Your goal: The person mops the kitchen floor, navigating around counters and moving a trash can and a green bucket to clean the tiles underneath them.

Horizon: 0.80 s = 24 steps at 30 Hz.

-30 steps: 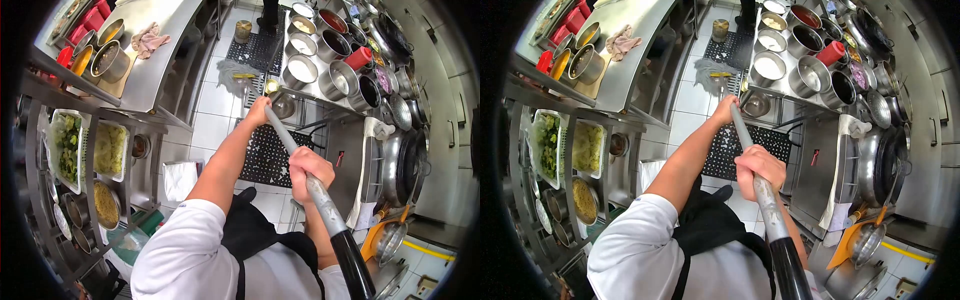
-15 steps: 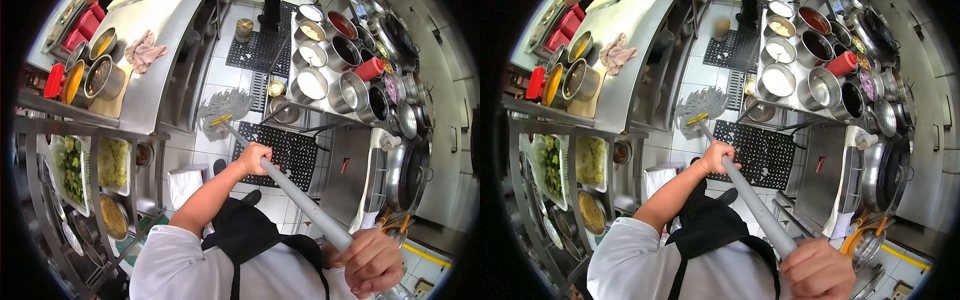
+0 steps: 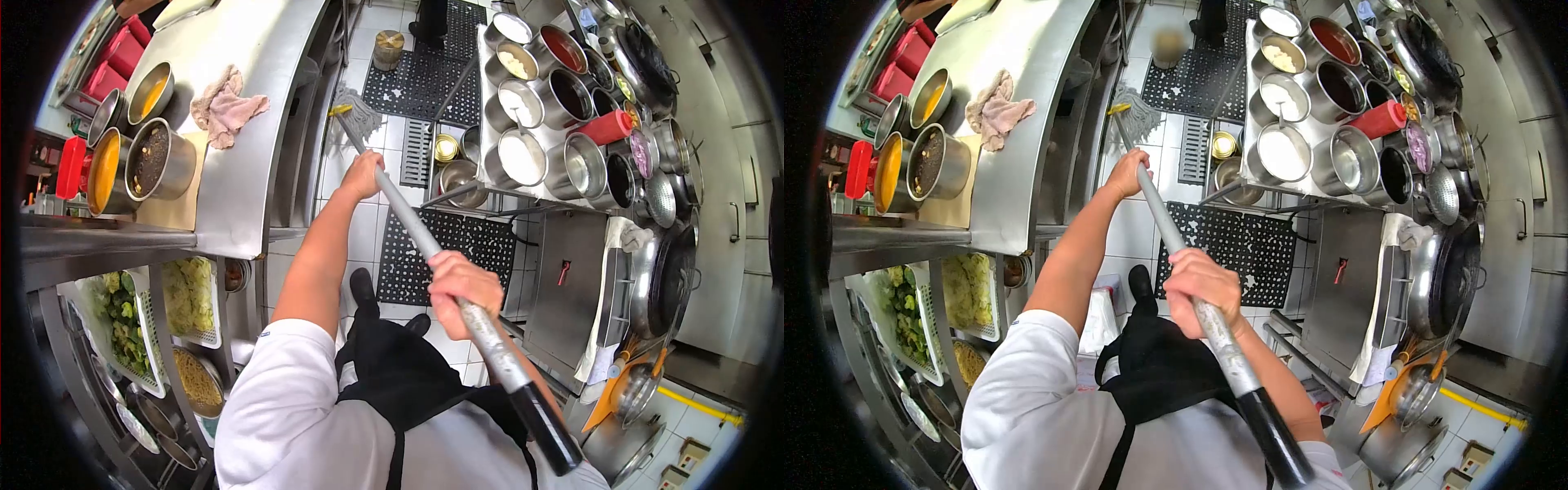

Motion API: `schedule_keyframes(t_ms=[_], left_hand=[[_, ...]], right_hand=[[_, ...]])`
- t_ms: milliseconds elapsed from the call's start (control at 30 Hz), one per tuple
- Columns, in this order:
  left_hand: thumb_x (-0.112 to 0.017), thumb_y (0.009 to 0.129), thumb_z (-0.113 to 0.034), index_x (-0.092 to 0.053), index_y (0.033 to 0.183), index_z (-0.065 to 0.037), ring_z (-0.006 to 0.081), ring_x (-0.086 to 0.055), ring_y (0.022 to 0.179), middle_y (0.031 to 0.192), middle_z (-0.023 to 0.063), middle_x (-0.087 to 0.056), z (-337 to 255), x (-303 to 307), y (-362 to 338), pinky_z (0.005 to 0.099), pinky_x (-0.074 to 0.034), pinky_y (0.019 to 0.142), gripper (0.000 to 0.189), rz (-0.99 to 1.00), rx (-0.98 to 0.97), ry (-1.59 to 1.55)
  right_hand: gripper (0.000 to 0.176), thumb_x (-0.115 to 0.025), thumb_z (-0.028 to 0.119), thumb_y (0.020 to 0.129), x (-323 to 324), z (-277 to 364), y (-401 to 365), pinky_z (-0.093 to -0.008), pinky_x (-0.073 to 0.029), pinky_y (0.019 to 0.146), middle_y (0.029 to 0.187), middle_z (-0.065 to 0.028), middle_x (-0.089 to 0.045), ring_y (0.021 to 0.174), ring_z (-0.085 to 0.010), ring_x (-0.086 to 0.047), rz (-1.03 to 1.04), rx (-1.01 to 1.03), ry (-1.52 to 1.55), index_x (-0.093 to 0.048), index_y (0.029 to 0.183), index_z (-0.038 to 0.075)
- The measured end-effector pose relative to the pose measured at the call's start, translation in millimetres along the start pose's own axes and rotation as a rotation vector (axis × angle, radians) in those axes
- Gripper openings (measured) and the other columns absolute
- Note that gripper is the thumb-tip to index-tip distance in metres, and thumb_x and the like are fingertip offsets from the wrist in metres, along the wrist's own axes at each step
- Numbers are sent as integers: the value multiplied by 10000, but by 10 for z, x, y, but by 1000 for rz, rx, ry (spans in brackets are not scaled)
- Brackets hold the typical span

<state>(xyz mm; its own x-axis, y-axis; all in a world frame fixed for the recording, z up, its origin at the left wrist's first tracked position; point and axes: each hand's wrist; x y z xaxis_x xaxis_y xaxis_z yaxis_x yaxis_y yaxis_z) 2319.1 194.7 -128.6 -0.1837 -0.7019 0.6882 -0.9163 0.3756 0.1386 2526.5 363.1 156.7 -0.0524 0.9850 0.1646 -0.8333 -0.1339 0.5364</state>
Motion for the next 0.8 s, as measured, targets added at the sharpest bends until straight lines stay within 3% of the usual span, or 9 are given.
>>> schedule_keyframes(t_ms=[167,300,400,433,467,500,667,733,800], left_hand=[[-756,705,-219,-563,690,-58,360,-610,764,767,143,-615,-710,98,-263,442,-517,698,252,-276,108,-114],[-821,656,-207,-493,600,-84,324,-550,566,581,104,-533,-1476,299,-781,413,-440,533,354,-343,-85,-303],[-831,665,-149,-482,574,-95,286,-516,462,534,88,-510,-1764,286,-1192,371,-405,453,365,-263,-198,-468],[-817,661,-127,-481,570,-96,277,-504,443,519,85,-497,-1832,307,-1325,364,-396,438,349,-229,-235,-503],[-802,658,-105,-480,566,-97,269,-493,424,505,81,-485,-1851,328,-1399,356,-388,423,335,-189,-274,-540],[-788,655,-93,-478,564,-99,266,-487,416,500,79,-479,-1811,335,-1403,352,-382,415,323,-205,-308,-538],[-742,665,-64,-484,562,-101,266,-508,423,500,78,-491,-1457,370,-1186,365,-400,414,281,-281,-405,-479],[-727,665,-59,-475,560,-102,289,-507,429,503,86,-497,-1224,331,-954,371,-402,415,276,-330,-439,-398],[-712,671,-71,-470,561,-97,315,-507,442,503,99,-496,-954,236,-661,394,-415,445,267,-313,-376,-413]], right_hand=[[92,-636,-85,660,186,690,502,-392,-521,561,542,-89,-533,456,-224,-531,-66,-45,21,-583,677,-11],[183,-662,-37,685,512,1447,695,-298,-426,389,496,-40,-508,375,-152,-481,-50,-26,221,-519,608,48],[279,-678,-28,668,617,1593,1022,-238,-377,345,469,-7,-490,364,-94,-484,318,261,633,-451,573,104],[149,-662,1,774,588,1704,903,-231,-365,348,497,9,-491,362,-78,-450,297,294,579,-538,780,83],[115,-647,30,880,471,1802,864,-224,-352,351,526,25,-492,360,-63,-415,271,326,523,-624,988,61],[78,-633,-24,834,385,1794,922,-232,-336,352,499,36,-424,362,-61,-389,243,325,625,-584,846,35],[152,-610,-66,824,172,1591,907,-242,-309,350,507,37,-401,375,-83,-387,311,419,597,-520,788,51],[148,-623,15,859,149,1551,787,-249,-347,380,528,30,-424,400,-92,-403,245,291,433,-522,765,67],[217,-635,-21,745,41,1313,700,-268,-373,353,495,-13,-479,366,-117,-453,5,273,350,-466,645,74]])
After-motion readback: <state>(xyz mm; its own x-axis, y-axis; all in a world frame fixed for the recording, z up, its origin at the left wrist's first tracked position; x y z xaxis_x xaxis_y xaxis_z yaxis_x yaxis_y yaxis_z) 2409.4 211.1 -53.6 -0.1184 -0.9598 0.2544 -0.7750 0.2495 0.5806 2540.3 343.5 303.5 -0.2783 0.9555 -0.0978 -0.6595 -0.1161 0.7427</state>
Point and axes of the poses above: each hand's wrist, its own y-axis towards the middle knuckle, its own x-axis out of the back of the hand, z = x × y
